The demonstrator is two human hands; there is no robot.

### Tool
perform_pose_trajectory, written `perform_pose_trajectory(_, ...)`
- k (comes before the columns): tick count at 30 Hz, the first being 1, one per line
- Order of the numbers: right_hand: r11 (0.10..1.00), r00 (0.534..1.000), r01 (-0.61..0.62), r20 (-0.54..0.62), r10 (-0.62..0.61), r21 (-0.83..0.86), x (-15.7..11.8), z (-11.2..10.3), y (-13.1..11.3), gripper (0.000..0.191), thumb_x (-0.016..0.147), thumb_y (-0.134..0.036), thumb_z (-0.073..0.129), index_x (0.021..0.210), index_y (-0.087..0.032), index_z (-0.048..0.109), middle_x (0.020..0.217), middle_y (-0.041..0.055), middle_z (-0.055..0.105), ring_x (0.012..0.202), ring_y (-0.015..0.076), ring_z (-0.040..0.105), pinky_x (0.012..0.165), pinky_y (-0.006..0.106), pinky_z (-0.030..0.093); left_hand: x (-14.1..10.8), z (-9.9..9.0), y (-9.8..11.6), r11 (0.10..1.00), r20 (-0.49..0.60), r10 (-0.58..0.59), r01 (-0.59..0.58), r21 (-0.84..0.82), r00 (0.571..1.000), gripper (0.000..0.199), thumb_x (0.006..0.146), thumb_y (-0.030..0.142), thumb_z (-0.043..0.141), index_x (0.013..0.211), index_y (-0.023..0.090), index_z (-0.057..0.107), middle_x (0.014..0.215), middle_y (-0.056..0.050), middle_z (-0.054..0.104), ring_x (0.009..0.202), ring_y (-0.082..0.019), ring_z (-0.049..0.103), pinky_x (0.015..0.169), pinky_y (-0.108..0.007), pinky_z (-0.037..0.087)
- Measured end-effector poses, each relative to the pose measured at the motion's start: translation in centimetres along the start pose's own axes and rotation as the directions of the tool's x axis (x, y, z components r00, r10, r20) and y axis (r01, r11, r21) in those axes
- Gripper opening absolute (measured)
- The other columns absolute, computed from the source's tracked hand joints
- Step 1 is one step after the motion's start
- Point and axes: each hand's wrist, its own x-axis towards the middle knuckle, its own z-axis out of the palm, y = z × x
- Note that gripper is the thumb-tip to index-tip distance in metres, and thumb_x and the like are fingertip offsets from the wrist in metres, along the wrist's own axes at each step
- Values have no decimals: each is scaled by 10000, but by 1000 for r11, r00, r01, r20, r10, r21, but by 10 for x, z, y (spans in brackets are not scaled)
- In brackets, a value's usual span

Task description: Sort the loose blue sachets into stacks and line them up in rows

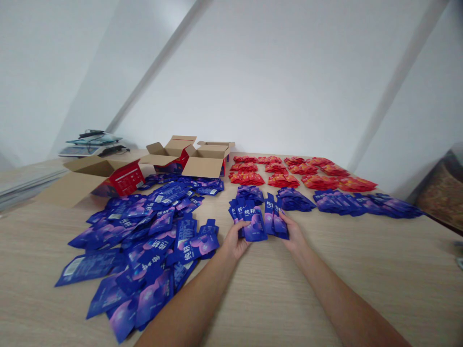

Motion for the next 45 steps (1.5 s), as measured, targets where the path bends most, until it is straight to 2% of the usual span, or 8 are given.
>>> perform_pose_trajectory(7,992,991,-123,52,121,27,-5,7,1,254,670,-351,723,876,-219,654,796,17,733,692,212,689,706,363,560,1,0,-7,992,21,79,-80,100,997,390,672,30,668,1039,125,579,862,-61,695,689,-162,679,687,-283,572)
perform_pose_trajectory(15,986,991,-133,28,131,98,-13,21,4,298,640,-283,750,914,-234,642,840,2,738,738,213,695,710,344,560,1,4,-12,976,4,195,-195,97,981,485,669,89,725,1115,162,550,932,-59,693,763,-177,681,729,-308,567)
perform_pose_trajectory(20,984,986,-166,4,166,68,-13,20,10,290,633,-258,751,903,-199,664,814,24,741,659,198,684,657,322,548,0,6,-11,984,-20,161,-158,85,987,401,739,244,702,1112,162,579,970,-76,691,788,-186,677,760,-329,557)
perform_pose_trajectory(23,987,990,-135,-30,138,84,-9,15,13,278,603,-246,764,858,-196,666,773,14,737,633,192,677,652,318,545,1,4,-10,983,-105,178,-171,73,978,380,713,177,695,1077,159,588,879,-50,695,704,-163,666,700,-305,558)
perform_pose_trajectory(30,993,995,-96,-1,96,72,-5,10,13,257,614,-282,757,844,-218,663,751,-4,727,658,206,680,674,343,550,6,-2,-12,949,-76,288,-274,155,955,468,601,68,737,1029,177,582,852,-31,696,722,-177,664,724,-331,546)
perform_pose_trajectory(37,988,996,-83,-32,88,133,-4,10,12,263,587,-227,763,827,-210,656,736,-7,728,612,190,672,625,319,558,3,-1,-10,958,-43,241,-230,169,970,381,647,218,761,988,182,595,859,-23,685,704,-157,649,636,-282,533)
perform_pose_trajectory(41,984,993,-79,-74,91,157,-2,6,11,266,593,-189,755,841,-217,661,707,-29,723,560,150,653,565,259,542,3,-1,-6,989,-47,130,-126,76,990,239,776,339,605,939,163,607,770,-22,673,644,-160,632,566,-281,517)
perform_pose_trajectory(45,977,991,-95,-79,112,192,-1,3,12,224,597,-174,751,801,-211,665,683,-31,718,522,138,636,526,248,532,3,0,-3,998,-29,58,-58,10,998,275,848,382,473,865,143,607,683,-25,642,606,-164,614,583,-315,523)
